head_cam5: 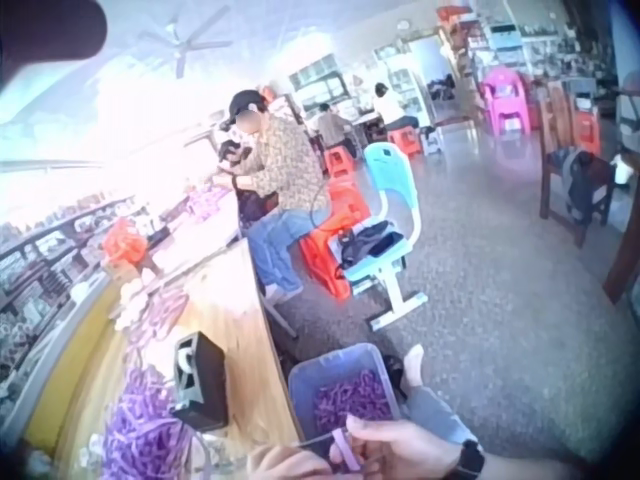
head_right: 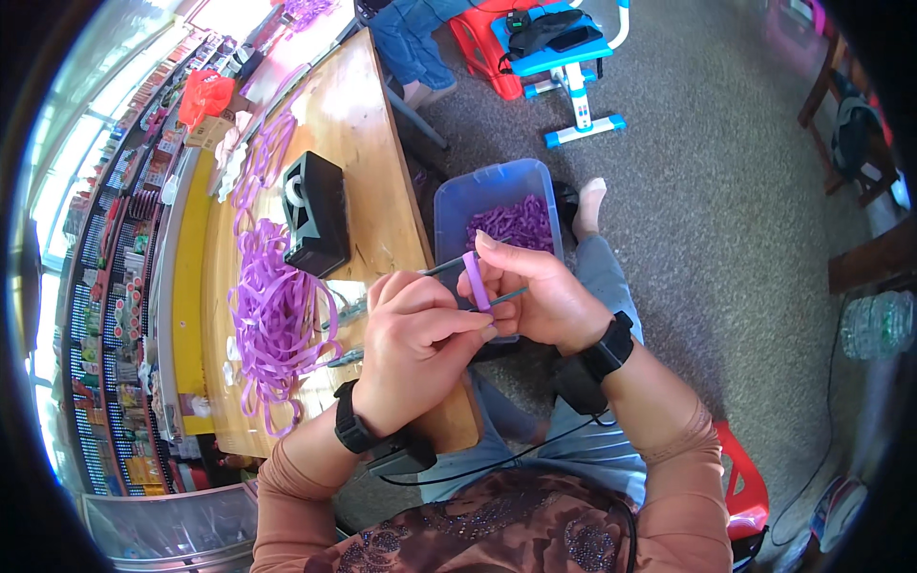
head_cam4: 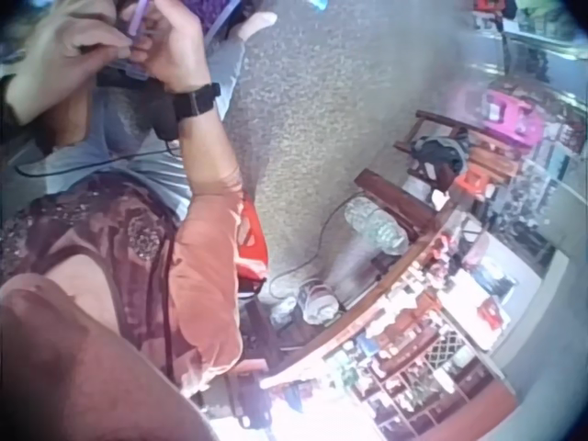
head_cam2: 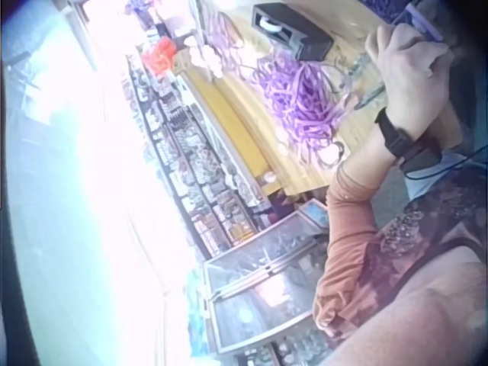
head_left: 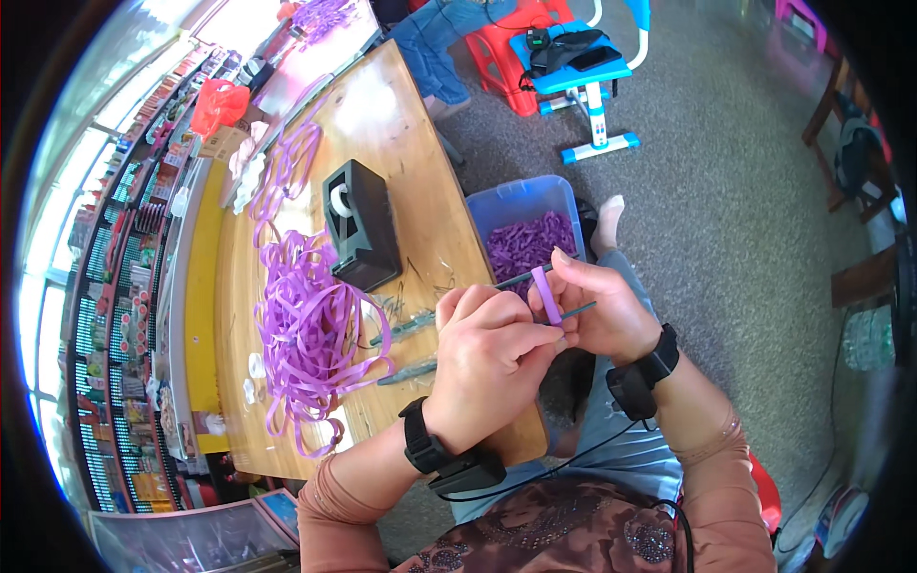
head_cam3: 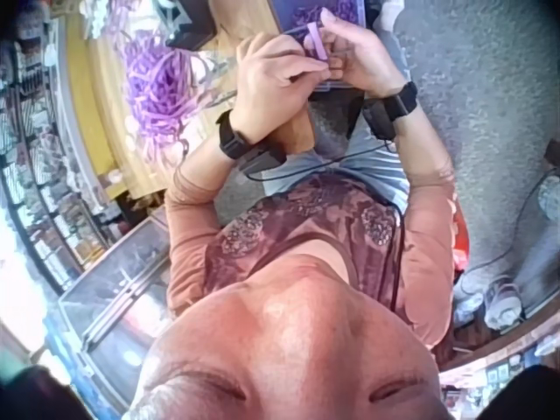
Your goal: Assembling small identification tags onto purple ribbons and placing them into a storage bin.
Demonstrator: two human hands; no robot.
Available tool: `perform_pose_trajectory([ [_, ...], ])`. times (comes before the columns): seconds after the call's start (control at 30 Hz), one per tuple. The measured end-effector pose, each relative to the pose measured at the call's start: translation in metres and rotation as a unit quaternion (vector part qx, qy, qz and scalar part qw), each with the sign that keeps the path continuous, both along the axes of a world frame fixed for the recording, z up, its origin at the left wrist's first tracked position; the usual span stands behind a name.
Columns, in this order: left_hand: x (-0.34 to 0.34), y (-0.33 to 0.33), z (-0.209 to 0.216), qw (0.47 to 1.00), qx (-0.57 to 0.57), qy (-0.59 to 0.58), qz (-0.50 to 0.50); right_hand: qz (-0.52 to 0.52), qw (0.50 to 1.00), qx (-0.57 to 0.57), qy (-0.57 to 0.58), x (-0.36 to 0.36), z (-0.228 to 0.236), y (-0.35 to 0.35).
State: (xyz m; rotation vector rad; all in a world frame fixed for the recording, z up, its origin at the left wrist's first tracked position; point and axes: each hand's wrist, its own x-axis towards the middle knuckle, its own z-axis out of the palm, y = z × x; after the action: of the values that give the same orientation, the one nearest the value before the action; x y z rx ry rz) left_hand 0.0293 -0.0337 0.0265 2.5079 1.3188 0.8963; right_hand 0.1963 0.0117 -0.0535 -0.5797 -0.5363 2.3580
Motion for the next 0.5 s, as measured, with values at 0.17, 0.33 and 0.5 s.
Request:
perform_pose_trajectory([
  [0.17,-0.003,-0.001,-0.003,1.0,-0.004,-0.007,0.006,-0.022,0.988,0.102,-0.117,0.007,0.02,-0.002],
  [0.33,-0.003,-0.001,-0.002,1.0,-0.008,-0.003,0.011,-0.142,0.841,0.387,-0.35,0.033,0.035,-0.002],
  [0.5,-0.006,-0.001,-0.007,1.0,-0.009,-0.011,0.01,-0.055,0.629,0.682,-0.369,0.035,0.07,0.02],
])
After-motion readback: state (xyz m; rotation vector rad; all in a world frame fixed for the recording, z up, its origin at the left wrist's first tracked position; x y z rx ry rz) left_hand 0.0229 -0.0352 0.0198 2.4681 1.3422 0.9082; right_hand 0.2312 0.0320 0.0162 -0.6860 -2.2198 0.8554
